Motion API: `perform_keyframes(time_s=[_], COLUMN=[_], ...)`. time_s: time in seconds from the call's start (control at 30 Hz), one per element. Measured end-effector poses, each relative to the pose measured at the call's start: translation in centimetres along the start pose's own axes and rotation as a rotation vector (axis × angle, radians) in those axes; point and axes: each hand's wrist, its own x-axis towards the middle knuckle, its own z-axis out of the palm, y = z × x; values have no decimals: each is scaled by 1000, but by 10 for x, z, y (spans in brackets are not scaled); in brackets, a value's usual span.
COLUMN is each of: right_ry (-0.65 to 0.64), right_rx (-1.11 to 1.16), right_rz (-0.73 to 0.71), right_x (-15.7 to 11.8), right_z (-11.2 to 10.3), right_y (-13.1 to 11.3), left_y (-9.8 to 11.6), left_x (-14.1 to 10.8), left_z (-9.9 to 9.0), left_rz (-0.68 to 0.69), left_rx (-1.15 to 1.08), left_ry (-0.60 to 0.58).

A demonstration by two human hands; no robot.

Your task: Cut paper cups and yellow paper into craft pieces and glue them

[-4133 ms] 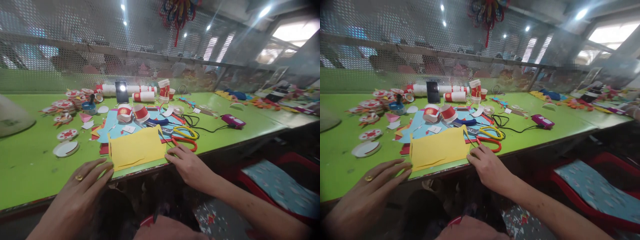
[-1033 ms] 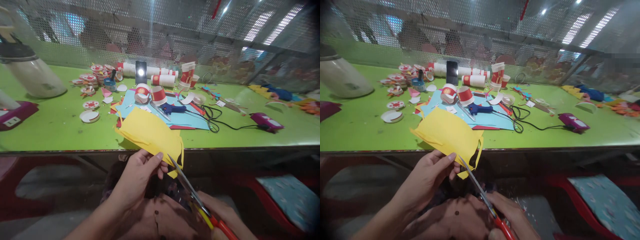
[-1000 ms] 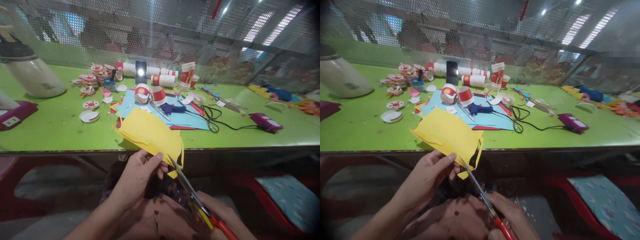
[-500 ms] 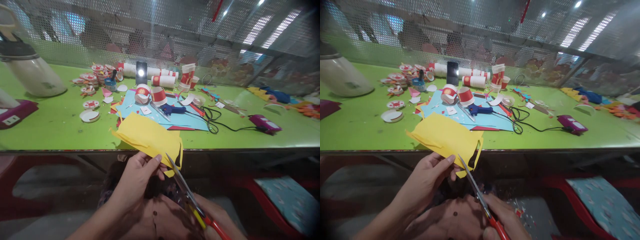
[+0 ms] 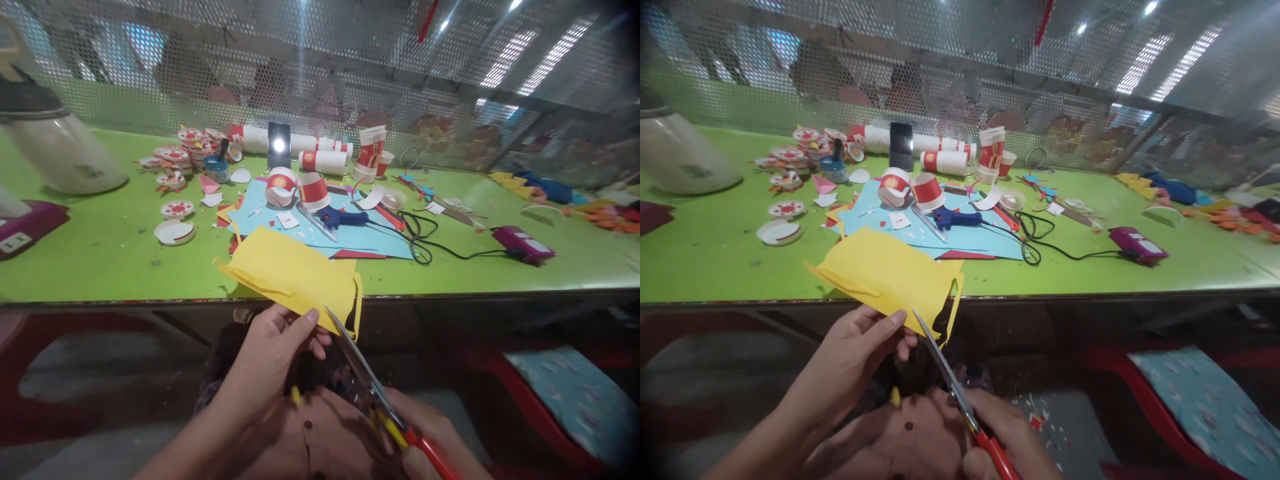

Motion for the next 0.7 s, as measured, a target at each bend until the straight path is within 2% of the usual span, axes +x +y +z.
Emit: perform_keyframes(time_s=[0.2,0.4,0.7], right_ry=[15,33,28], right_rx=[-59,-22,14], right_rz=[-7,0,6], right_x=[-2,0,0], right_z=[1,-1,0], right_y=[-10,-17,-7], left_y=[-2,-3,-3], left_x=[2,3,3], left_z=[-3,-4,-5], left_rz=[-8,-13,-38], left_rx=[-2,-11,-22], left_ry=[-13,-19,-19])
